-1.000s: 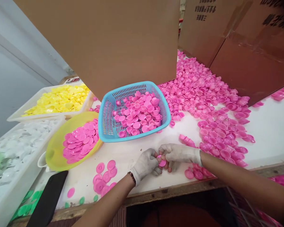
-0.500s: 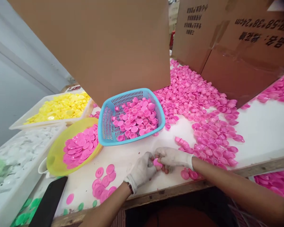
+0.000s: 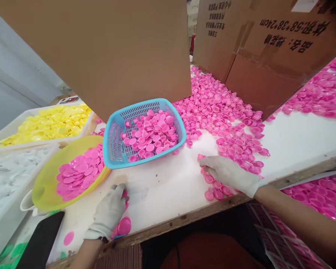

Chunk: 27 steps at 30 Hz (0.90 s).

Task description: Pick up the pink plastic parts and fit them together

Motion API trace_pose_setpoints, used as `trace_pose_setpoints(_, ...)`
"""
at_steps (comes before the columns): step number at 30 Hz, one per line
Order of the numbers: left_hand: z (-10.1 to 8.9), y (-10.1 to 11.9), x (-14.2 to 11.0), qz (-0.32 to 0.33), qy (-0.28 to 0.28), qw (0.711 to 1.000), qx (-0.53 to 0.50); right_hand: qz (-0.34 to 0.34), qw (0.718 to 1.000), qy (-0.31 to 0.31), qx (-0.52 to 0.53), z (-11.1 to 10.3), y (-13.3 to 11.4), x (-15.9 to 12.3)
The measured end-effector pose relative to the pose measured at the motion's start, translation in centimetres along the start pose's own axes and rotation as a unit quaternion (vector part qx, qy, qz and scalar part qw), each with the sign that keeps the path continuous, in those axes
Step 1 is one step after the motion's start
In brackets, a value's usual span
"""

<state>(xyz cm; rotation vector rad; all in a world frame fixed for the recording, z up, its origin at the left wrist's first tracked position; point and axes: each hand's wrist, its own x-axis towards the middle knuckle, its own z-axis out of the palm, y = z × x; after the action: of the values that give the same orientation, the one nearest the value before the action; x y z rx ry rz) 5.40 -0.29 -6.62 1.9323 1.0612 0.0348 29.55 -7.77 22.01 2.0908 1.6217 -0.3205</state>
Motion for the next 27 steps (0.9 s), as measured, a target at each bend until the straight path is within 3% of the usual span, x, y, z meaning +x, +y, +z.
trace_pose_setpoints(2,0.3,-0.1,0.3,-0.007,0.015,0.999,-0.043,0.023,0.989,-0.01,-0.143,1.4,0.7,-0.4)
trace_pose_setpoints(4,0.3,-0.1,0.6,-0.005,0.024,0.996,-0.081,0.035,0.975,-0.033,-0.218,2.1,0.7,-0.2)
trace_pose_setpoints(7,0.1,0.3,0.6,0.019,0.069,0.988,-0.137,0.012,0.974,-0.052,-0.219,2.2,-0.6,0.6)
trace_pose_setpoints(9,0.0,1.5,0.2,0.02,0.091,0.97,-0.226,-0.011,0.988,-0.046,-0.144,2.4,-1.8,1.2)
trace_pose_setpoints(11,-0.1,3.4,-0.6,0.014,0.045,0.92,-0.389,-0.018,0.999,-0.045,0.005,3.3,-3.1,1.6)
trace_pose_setpoints(12,0.0,4.5,-1.1,0.014,-0.002,0.876,-0.482,-0.009,0.993,-0.05,0.103,4.0,-3.8,1.8)
trace_pose_setpoints(14,0.1,7.1,-2.0,0.049,-0.107,0.769,-0.628,0.027,0.952,-0.076,0.296,5.8,-4.9,2.1)
trace_pose_setpoints(17,0.7,10.3,-2.9,0.071,-0.166,0.668,-0.722,0.087,0.867,-0.112,0.478,8.1,-6.2,2.5)
trace_pose_setpoints(22,1.6,12.2,-3.1,0.023,-0.171,0.566,-0.806,0.096,0.782,-0.11,0.605,8.8,-7.2,2.4)
trace_pose_setpoints(25,1.9,11.9,-3.1,0.012,-0.212,0.535,-0.818,0.099,0.773,-0.086,0.62,8.8,-7.6,2.2)
trace_pose_setpoints(27,2.2,11.6,-3.2,0.001,-0.245,0.52,-0.818,0.099,0.784,-0.062,0.609,9.1,-7.6,2.3)
